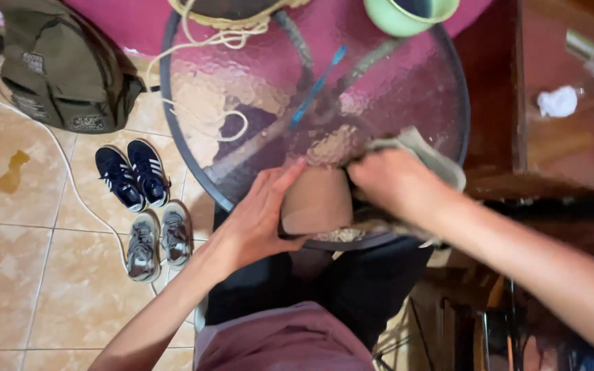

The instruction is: The person cleans a hiking boot by hand using a cloth and a toothbrush. They wipe the exterior and interior surfaces, then scrub the inside with the toothbrush. The other boot remains on the table.

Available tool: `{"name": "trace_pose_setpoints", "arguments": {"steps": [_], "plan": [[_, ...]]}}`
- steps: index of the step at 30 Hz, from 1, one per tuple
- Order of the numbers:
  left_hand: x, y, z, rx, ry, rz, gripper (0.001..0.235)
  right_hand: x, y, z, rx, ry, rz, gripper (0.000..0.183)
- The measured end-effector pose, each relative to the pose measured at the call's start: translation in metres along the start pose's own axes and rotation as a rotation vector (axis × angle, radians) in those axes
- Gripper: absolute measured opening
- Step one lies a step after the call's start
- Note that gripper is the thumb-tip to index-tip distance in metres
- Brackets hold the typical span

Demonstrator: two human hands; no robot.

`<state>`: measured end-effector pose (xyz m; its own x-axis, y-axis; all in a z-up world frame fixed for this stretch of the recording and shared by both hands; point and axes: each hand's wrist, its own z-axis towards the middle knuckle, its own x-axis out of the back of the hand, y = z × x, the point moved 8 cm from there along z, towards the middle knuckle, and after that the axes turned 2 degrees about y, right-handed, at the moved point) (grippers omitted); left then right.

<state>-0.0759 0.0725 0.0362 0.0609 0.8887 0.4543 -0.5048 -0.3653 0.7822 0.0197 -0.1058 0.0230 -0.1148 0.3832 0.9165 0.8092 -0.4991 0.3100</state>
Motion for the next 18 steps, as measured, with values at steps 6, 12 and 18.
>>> {"name": "trace_pose_setpoints", "arguments": {"steps": [6, 12, 18], "plan": [[0.021, 0.015, -0.002, 0.166, -0.143, -0.032, 0.136, 0.101, 0.007, -0.037, -0.356, -0.445, 0.449, 0.039], [0.063, 0.091, 0.040, -0.287, 0.078, 0.126, 0.028, 0.163, 0.053, -0.107, -0.751, -0.069, 0.415, 0.041], [-0.093, 0.079, 0.092, -0.452, -0.217, 0.763, 0.020, 0.094, 0.045, -0.113, -0.886, -0.071, 0.875, 0.050]]}}
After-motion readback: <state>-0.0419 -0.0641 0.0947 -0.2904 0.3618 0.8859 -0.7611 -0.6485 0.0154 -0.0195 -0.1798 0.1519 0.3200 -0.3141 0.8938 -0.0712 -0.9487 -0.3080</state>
